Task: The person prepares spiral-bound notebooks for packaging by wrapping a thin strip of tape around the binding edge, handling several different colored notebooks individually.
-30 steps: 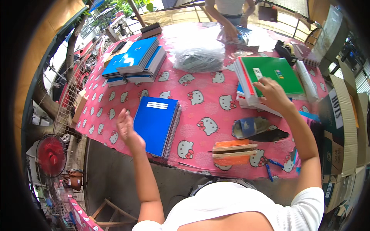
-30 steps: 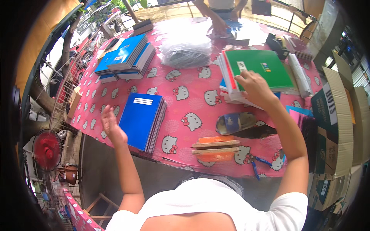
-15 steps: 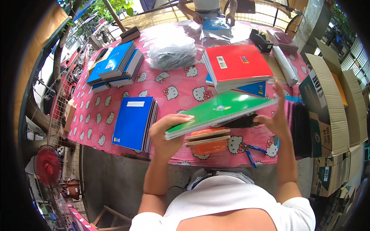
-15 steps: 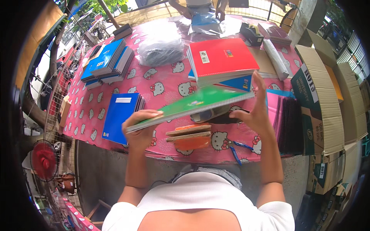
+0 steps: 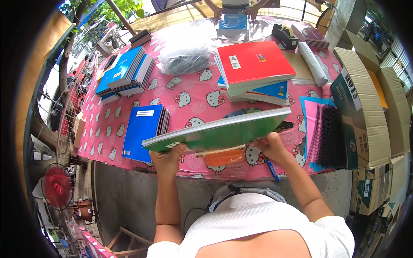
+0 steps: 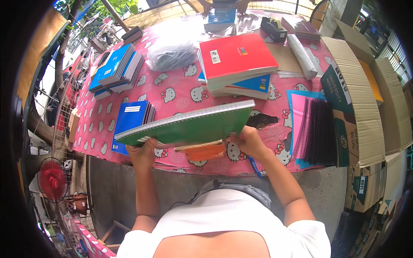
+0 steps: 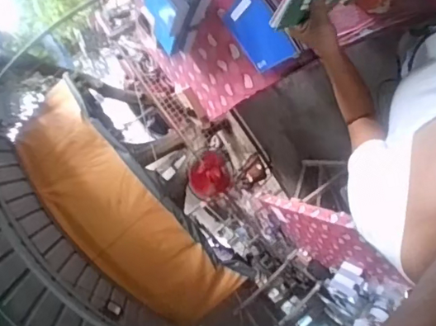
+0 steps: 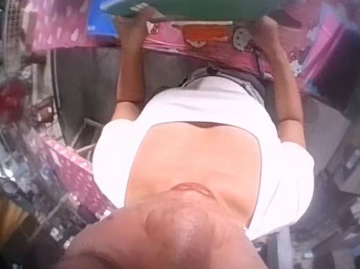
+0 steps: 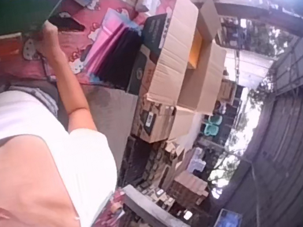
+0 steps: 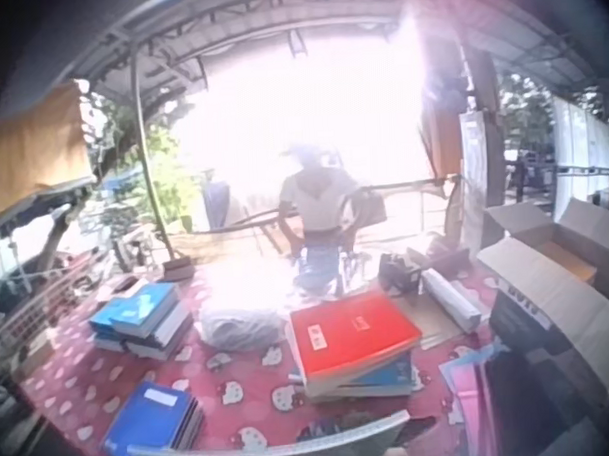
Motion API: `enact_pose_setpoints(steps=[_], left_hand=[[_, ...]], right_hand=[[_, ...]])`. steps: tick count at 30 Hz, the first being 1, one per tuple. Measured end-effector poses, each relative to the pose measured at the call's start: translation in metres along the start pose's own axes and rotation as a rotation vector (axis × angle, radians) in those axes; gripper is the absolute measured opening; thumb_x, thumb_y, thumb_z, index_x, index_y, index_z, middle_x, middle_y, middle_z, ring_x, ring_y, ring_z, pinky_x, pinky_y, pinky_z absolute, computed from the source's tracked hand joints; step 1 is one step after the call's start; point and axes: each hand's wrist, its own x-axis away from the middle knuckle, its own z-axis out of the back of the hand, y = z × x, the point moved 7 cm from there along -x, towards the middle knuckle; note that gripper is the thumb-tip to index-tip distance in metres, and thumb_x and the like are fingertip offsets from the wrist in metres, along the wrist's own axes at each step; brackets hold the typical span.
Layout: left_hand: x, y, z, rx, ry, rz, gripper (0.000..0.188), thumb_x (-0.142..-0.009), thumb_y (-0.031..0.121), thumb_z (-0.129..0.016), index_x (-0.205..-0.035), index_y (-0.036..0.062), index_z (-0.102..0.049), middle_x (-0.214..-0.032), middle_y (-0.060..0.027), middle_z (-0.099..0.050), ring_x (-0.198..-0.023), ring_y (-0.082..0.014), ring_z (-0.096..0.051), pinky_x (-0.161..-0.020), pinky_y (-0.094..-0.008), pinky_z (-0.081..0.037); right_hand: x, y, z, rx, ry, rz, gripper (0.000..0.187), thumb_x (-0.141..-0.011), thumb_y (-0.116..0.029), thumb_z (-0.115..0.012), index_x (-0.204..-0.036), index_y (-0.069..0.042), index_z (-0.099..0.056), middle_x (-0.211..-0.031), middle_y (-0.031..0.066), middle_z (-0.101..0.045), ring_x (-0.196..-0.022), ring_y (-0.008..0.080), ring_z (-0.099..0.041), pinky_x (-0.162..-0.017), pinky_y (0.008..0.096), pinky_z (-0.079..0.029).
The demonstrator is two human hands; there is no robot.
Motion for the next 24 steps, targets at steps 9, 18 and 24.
enact_pose_setpoints(steps=[9,18,24], left_hand=[[0.004,-0.006,-0.017,0.011,-0.186,-0.101,0.022,-0.074,0.002,-0.08,-0.087,0.0032,-0.062,-0.084,-0.01,-0.071,-0.071,-0.0137,-0.065,-0.086,-0.0405,-0.051],[0.045,0.035,-0.137,-1.024,-0.361,-0.357,0.093,-0.076,0.026,-0.078,-0.149,0.0062,-0.023,-0.148,-0.0149,-0.029,-0.136,-0.0281,-0.03,-0.113,-0.055,-0.012],[0.044,0.003,-0.156,-0.881,-0.582,-0.357,0.061,-0.08,0.024,-0.072,-0.135,0.009,-0.049,-0.122,-0.0111,-0.057,-0.111,-0.0276,-0.053,-0.107,-0.0518,-0.027]], right_hand=[[0.006,0.042,-0.02,-0.015,0.124,0.081,0.028,-0.072,0.01,-0.067,-0.096,-0.005,-0.069,-0.088,0.0107,-0.07,-0.079,0.0247,-0.068,-0.068,0.0335,-0.053],[0.045,0.072,-0.054,0.753,0.062,0.045,0.023,-0.066,-0.015,-0.069,-0.087,-0.008,-0.062,-0.08,0.0108,-0.062,-0.084,0.0317,-0.059,-0.076,0.0431,-0.042],[0.03,0.139,0.202,0.941,0.661,-0.19,0.011,-0.079,-0.01,-0.061,-0.086,-0.002,-0.063,-0.084,0.018,-0.063,-0.078,0.0353,-0.062,-0.07,0.0435,-0.05]])
